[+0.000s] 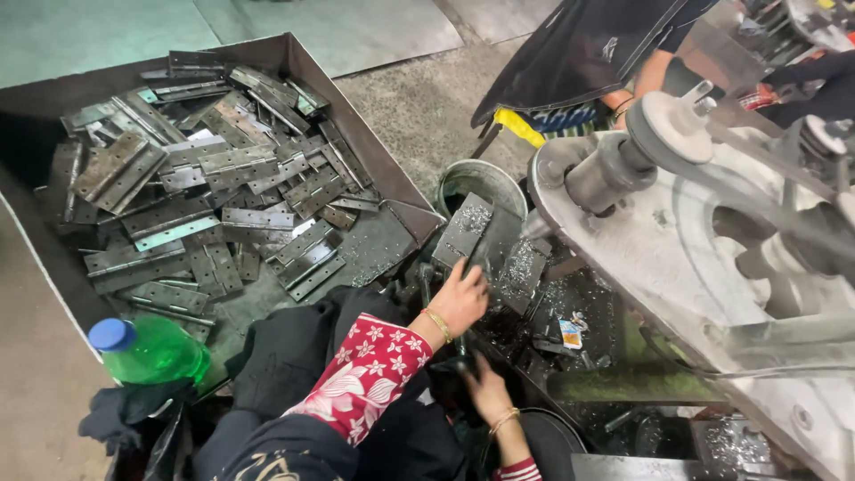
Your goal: The person picks up metal hinge pieces from a bin, places them individually into a stamping or punching machine, and then returns them to the bin or a separate pile.
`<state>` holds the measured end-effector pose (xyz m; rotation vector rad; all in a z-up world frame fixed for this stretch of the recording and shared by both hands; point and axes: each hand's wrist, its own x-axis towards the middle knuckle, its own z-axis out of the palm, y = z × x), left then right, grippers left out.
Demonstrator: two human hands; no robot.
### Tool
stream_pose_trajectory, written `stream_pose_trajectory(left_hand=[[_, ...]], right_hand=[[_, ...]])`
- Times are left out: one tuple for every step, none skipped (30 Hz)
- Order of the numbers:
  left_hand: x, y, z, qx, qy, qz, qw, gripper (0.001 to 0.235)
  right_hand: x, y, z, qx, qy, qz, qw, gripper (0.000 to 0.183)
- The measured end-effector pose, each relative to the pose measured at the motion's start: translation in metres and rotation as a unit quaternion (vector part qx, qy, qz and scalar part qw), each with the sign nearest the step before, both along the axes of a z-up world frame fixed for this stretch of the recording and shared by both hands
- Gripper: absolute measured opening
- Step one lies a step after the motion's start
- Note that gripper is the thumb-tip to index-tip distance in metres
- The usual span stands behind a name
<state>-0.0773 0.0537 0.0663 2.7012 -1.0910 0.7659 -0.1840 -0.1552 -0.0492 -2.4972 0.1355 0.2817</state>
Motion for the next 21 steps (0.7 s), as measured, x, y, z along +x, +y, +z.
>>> stream_pose_trajectory(left_hand=[[-0.002,0.002,0.007,-0.042,0.013,0.002,0.999,0.024],[-0.002,0.002,0.014,-0.083,0.026,0.004,0.996,0.023],[-0.002,0.002,0.020,-0.127,0.040,0.005,0.991,0.022],[-0.001,0.003,0.024,-0.157,0.090,0.005,0.983,0.020],[0.002,0.004,0.026,-0.190,0.137,0.006,0.972,0.019],[0.005,0.003,0.025,-0.221,0.184,0.008,0.958,0.018],[0.010,0.002,0.022,-0.285,0.211,-0.010,0.935,0.017],[0.017,-0.001,0.015,-0.347,0.237,-0.028,0.907,0.016],[0.026,-0.006,0.006,-0.408,0.262,-0.046,0.873,0.015],[0.037,-0.012,-0.005,-0.438,0.295,-0.057,0.847,0.015],[0.053,-0.020,-0.014,-0.467,0.329,-0.068,0.818,0.015],[0.069,-0.025,-0.025,-0.495,0.361,-0.079,0.787,0.015],[0.085,-0.027,-0.035,-0.504,0.406,-0.110,0.754,0.018],[0.102,-0.028,-0.043,-0.511,0.449,-0.142,0.719,0.021],[0.112,-0.029,-0.050,-0.516,0.491,-0.172,0.681,0.024],[0.114,-0.031,-0.056,-0.479,0.469,-0.117,0.733,0.026],[0.117,-0.030,-0.059,-0.439,0.440,-0.061,0.781,0.028],[0.119,-0.027,-0.062,-0.395,0.409,-0.005,0.823,0.031],[0.117,-0.021,-0.066,-0.350,0.339,0.038,0.872,0.029],[0.113,-0.016,-0.071,-0.301,0.266,0.080,0.912,0.029],[0.108,-0.013,-0.075,-0.248,0.192,0.120,0.942,0.031]], right_hand=[[0.004,-0.002,0.006,-0.003,-0.005,-0.019,1.000,0.069],[0.010,-0.003,0.013,-0.007,-0.009,-0.039,0.999,0.068],[0.015,-0.004,0.019,0.015,-0.036,-0.060,0.997,0.066],[0.020,-0.004,0.024,0.035,-0.063,-0.082,0.994,0.064],[0.027,-0.006,0.030,0.054,-0.091,-0.102,0.989,0.062],[0.032,-0.008,0.034,0.123,-0.110,-0.132,0.977,0.061],[0.040,-0.009,0.037,0.193,-0.128,-0.161,0.960,0.060],[0.046,-0.011,0.039,0.261,-0.146,-0.188,0.936,0.059],[0.051,-0.015,0.042,0.292,-0.164,-0.202,0.920,0.050],[0.055,-0.019,0.044,0.323,-0.183,-0.215,0.904,0.042],[0.058,-0.024,0.047,0.352,-0.200,-0.228,0.886,0.034],[0.061,-0.030,0.050,0.383,-0.231,-0.241,0.861,0.031],[0.065,-0.036,0.053,0.412,-0.260,-0.253,0.836,0.028],[0.068,-0.040,0.055,0.440,-0.289,-0.265,0.808,0.025],[0.069,-0.041,0.056,0.447,-0.302,-0.262,0.800,0.025],[0.071,-0.042,0.057,0.454,-0.315,-0.260,0.792,0.026],[0.075,-0.039,0.058,0.462,-0.329,-0.255,0.783,0.026],[0.076,-0.033,0.057,0.349,-0.369,-0.222,0.832,0.026],[0.076,-0.026,0.055,0.230,-0.400,-0.185,0.868,0.026],[0.076,-0.019,0.054,0.107,-0.424,-0.145,0.888,0.027],[0.075,-0.009,0.052,0.058,-0.404,-0.117,0.905,0.029]])
